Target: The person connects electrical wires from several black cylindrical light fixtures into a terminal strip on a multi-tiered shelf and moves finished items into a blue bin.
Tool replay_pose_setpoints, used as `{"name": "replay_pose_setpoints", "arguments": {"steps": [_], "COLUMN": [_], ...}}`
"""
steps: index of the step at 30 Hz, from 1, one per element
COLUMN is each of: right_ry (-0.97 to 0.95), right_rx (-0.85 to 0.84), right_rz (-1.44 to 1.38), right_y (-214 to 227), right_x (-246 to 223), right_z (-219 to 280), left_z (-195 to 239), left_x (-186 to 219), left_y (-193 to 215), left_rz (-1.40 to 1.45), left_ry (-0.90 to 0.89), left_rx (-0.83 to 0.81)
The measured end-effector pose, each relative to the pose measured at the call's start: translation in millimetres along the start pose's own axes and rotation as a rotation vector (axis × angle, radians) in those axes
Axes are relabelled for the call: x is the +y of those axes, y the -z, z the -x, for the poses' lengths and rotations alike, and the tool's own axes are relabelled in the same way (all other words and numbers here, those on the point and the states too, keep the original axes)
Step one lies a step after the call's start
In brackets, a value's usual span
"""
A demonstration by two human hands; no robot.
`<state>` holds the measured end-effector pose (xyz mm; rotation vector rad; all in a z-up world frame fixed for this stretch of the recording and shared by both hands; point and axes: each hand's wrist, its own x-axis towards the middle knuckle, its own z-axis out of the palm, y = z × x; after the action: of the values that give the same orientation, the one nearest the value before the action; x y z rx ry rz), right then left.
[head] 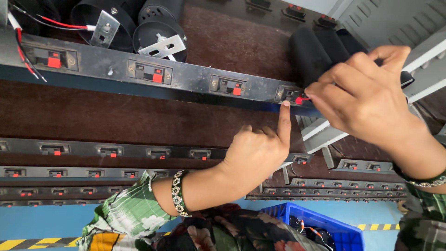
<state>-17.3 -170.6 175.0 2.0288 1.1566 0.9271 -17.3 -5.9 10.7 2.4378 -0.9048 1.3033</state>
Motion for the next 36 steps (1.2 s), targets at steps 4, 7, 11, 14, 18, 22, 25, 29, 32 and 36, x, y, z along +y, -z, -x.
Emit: {"name": "replay_pose_setpoints", "arguments": {"steps": [4,7,11,14,18,22,25,29,32,36], "right_ry": [0.016,0.021,0.021,0.044,0.09,0.12,0.119,0.118,0.103,0.091], "right_rx": [0.036,0.043,0.042,0.019,-0.056,-0.075,-0.075,-0.085,-0.095,-0.094], "right_rz": [-0.041,-0.05,-0.106,-0.074,-0.024,0.005,-0.004,-0.019,-0.07,-0.041], "right_y": [-0.8,-3.6,-3.4,-3.4,1.2,2.2,1.8,-0.6,-0.5,-1.8], "right_x": [-0.2,-0.1,2.9,2.0,2.1,4.0,2.4,4.1,6.1,3.1], "right_z": [-1.5,-2.2,-4.1,-8.4,-12.3,-16.9,-16.8,-13.8,-10.9,-12.5], "left_z": [-1.3,-2.2,-1.9,-1.7,-1.0,-0.3,-0.2,0.6,0.5,-0.1], "left_x": [0.8,0.4,-1.0,-0.9,-1.1,-0.9,-0.8,-3.9,-6.2,-8.9], "left_y": [0.4,1.2,1.0,1.0,1.0,0.2,-0.8,-0.9,-0.8,0.2], "left_rz": [0.009,0.029,0.01,0.009,0.002,0.005,0.063,0.07,0.092,0.108], "left_ry": [0.006,0.011,0.005,0.017,0.016,0.03,0.045,0.037,0.029,0.033], "left_rx": [0.01,0.011,0.019,0.03,0.03,0.045,0.04,0.05,0.041,0.046]}}
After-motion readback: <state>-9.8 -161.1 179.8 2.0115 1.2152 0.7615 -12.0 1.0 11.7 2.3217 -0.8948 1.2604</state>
